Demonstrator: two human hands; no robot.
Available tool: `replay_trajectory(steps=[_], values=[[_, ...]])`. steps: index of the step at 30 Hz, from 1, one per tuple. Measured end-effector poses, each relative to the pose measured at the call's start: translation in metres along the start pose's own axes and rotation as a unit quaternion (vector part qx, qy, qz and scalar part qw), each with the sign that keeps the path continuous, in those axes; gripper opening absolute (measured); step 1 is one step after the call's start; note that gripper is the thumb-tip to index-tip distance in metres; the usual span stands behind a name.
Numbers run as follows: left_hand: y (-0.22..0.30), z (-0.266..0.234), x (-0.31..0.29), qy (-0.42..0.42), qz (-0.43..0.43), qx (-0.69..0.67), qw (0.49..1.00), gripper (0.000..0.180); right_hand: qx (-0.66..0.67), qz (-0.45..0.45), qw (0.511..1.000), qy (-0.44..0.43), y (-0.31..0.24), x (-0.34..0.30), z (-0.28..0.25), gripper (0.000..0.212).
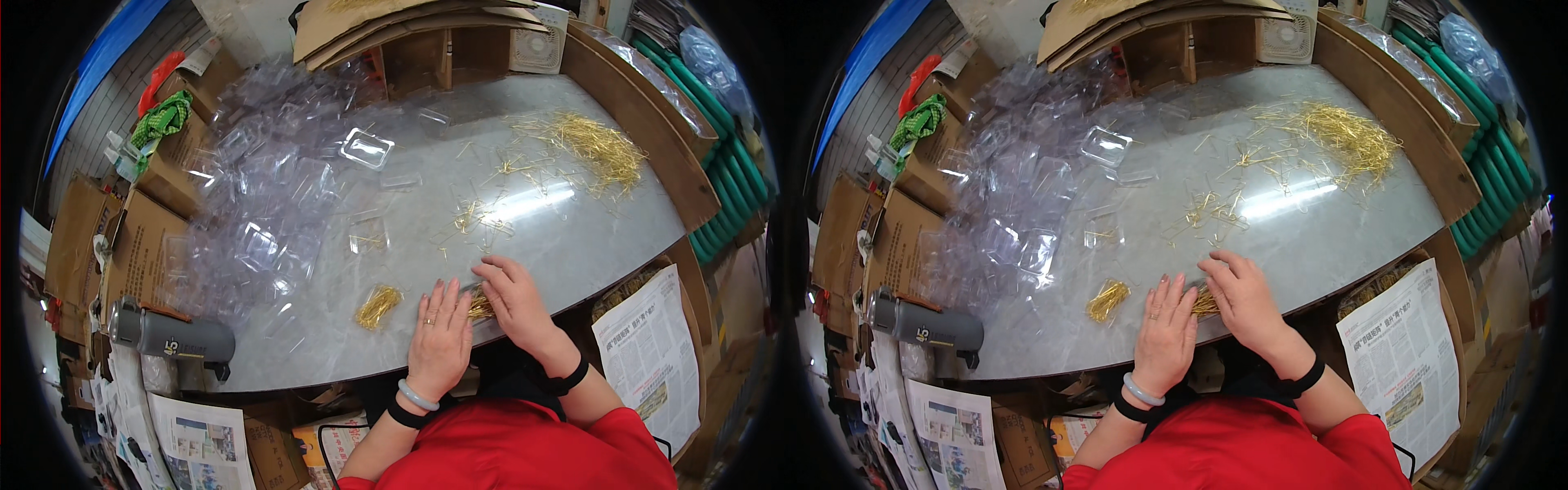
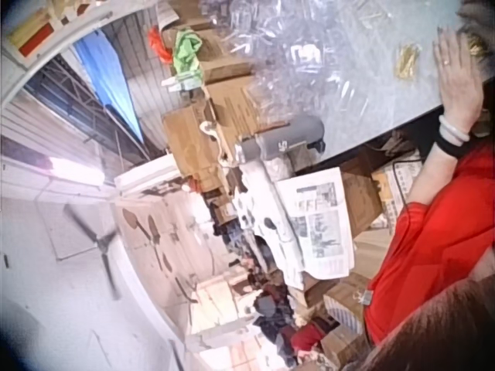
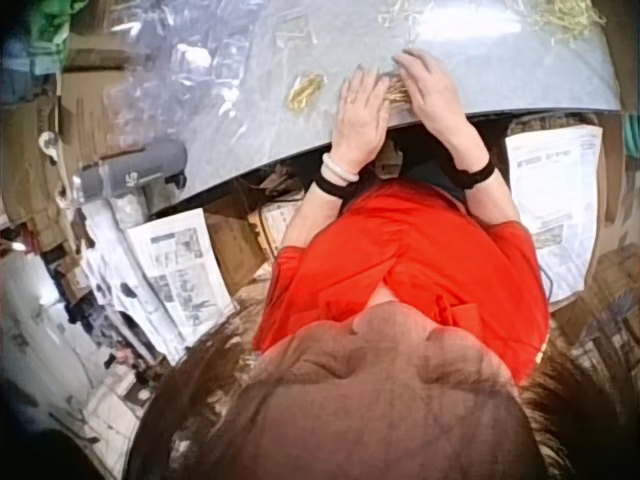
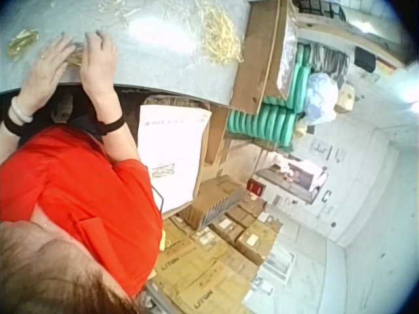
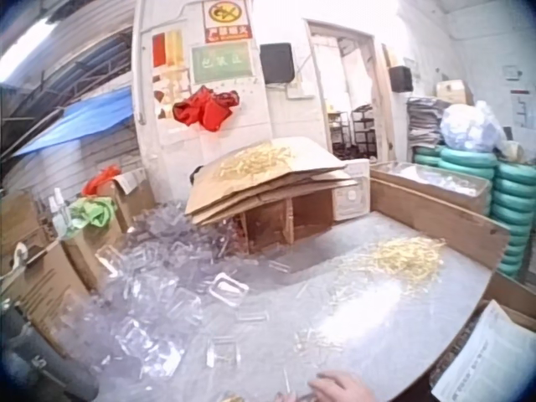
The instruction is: Sorting small gold metal pins and packing them into a partitioned box using newspaper as a divider.
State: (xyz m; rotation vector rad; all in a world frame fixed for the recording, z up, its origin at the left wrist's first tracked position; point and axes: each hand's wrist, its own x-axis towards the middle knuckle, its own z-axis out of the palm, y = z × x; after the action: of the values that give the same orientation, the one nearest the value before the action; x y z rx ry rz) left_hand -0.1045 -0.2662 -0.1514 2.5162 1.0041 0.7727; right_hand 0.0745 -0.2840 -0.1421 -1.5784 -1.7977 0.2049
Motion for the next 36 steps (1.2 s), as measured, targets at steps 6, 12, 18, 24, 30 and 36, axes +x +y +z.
replay_trajectory(steps=[6, 12, 18, 24, 30, 36], values=[[-0.001, 0.0, -0.001, 0.004, 0.002, 0.004, 1.0, 0.042, 0.01, -0.051, 0.998, -0.031, -0.002, -0.009, -0.018, 0.033], [-0.001, 0.002, 0.0, 0.01, 0.005, -0.018, 1.0, 0.045, -0.025, -0.058, 0.998, -0.032, 0.003, -0.014, -0.018, 0.032], [0.001, 0.001, 0.001, 0.029, -0.003, -0.017, 0.999, 0.044, -0.013, -0.001, 1.0, 0.015, 0.003, -0.007, -0.001, 0.026], [0.003, 0.001, 0.001, 0.03, -0.022, -0.005, 0.999, 0.039, 0.064, 0.062, 0.996, -0.031, 0.003, -0.003, -0.013, 0.036], [0.003, 0.0, 0.001, 0.031, -0.028, -0.004, 0.999, 0.038, 0.185, 0.042, 0.969, -0.155, 0.008, -0.002, -0.037, 0.046], [0.006, 0.002, 0.003, 0.039, -0.042, 0.005, 0.998, 0.036, -0.096, -0.063, 0.993, -0.015, -0.002, -0.012, -0.004, 0.048]])
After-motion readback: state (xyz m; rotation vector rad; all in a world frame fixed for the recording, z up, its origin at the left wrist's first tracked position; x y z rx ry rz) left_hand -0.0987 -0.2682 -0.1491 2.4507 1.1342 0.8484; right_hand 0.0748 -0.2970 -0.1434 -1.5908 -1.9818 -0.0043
